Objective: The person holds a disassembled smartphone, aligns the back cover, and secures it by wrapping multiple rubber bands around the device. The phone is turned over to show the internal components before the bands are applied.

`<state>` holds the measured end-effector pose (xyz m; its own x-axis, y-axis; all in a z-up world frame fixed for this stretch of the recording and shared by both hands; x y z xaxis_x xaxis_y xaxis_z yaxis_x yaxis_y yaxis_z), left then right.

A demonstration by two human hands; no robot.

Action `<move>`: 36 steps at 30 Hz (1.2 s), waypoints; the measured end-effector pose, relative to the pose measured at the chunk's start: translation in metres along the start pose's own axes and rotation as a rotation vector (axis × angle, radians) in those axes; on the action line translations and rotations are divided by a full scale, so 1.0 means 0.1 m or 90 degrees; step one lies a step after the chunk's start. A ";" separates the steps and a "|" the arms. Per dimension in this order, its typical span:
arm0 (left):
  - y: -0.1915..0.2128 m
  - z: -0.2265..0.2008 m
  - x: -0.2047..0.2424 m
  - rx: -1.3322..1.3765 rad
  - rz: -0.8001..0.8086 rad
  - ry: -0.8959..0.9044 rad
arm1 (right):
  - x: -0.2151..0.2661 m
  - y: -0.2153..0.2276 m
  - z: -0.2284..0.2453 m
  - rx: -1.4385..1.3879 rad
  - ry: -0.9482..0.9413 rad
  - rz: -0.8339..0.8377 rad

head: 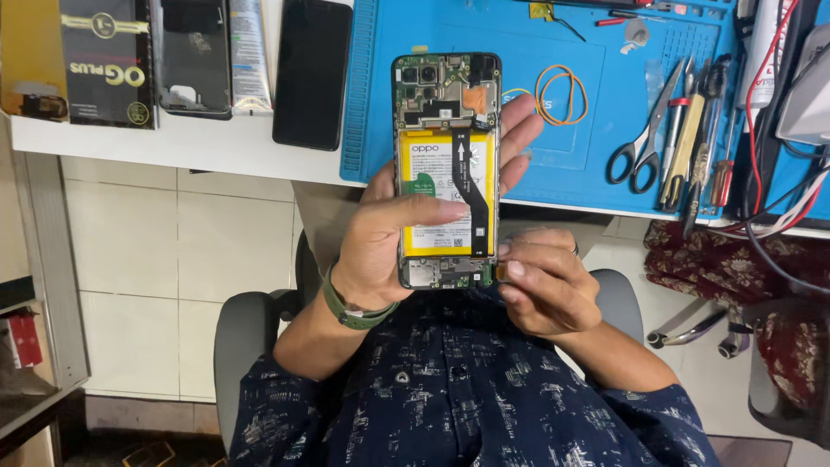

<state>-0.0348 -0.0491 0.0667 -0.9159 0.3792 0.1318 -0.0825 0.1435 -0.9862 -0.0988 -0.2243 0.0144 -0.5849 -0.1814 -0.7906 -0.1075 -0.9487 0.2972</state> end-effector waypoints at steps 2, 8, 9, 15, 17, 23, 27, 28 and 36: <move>-0.02 0.01 -0.01 -0.007 0.014 0.002 | 0.01 0.03 0.01 0.001 0.004 0.004; -0.13 -0.02 -0.03 0.052 -0.099 0.001 | -0.06 0.06 0.02 -0.014 -0.016 0.003; -0.13 -0.01 -0.02 0.032 -0.075 -0.007 | -0.06 0.07 0.02 -0.009 -0.008 0.024; -0.13 -0.04 -0.02 -0.026 -0.061 -0.002 | -0.20 0.09 0.05 0.048 0.025 0.083; -0.15 -0.04 -0.02 -0.055 -0.033 -0.015 | -0.23 0.08 0.05 0.056 0.034 0.074; -0.19 -0.08 -0.03 -0.024 -0.093 -0.026 | -0.17 0.14 0.01 0.098 0.076 0.101; -0.21 -0.09 -0.02 -0.038 -0.080 -0.021 | -0.28 0.14 0.04 0.128 0.114 0.178; -0.22 -0.10 -0.02 -0.043 -0.078 -0.022 | -0.32 0.13 0.06 0.143 0.135 0.189; -0.22 -0.13 -0.03 -0.071 -0.052 -0.014 | -0.38 0.14 0.00 0.142 0.207 0.213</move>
<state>-0.0256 -0.0418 0.0896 -0.9166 0.3421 0.2070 -0.1133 0.2742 -0.9550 -0.0779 -0.2309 0.0488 -0.3404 -0.5697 -0.7480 -0.1471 -0.7535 0.6408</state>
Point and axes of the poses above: each hand's wrist, its own x-axis away from the middle knuckle, its own y-axis out of the back of the hand, z = x × y, the point moved 4 cm from there along -x, towards the middle knuckle, and after that the axes turned 3 degrees about x, right-handed, at the moved point
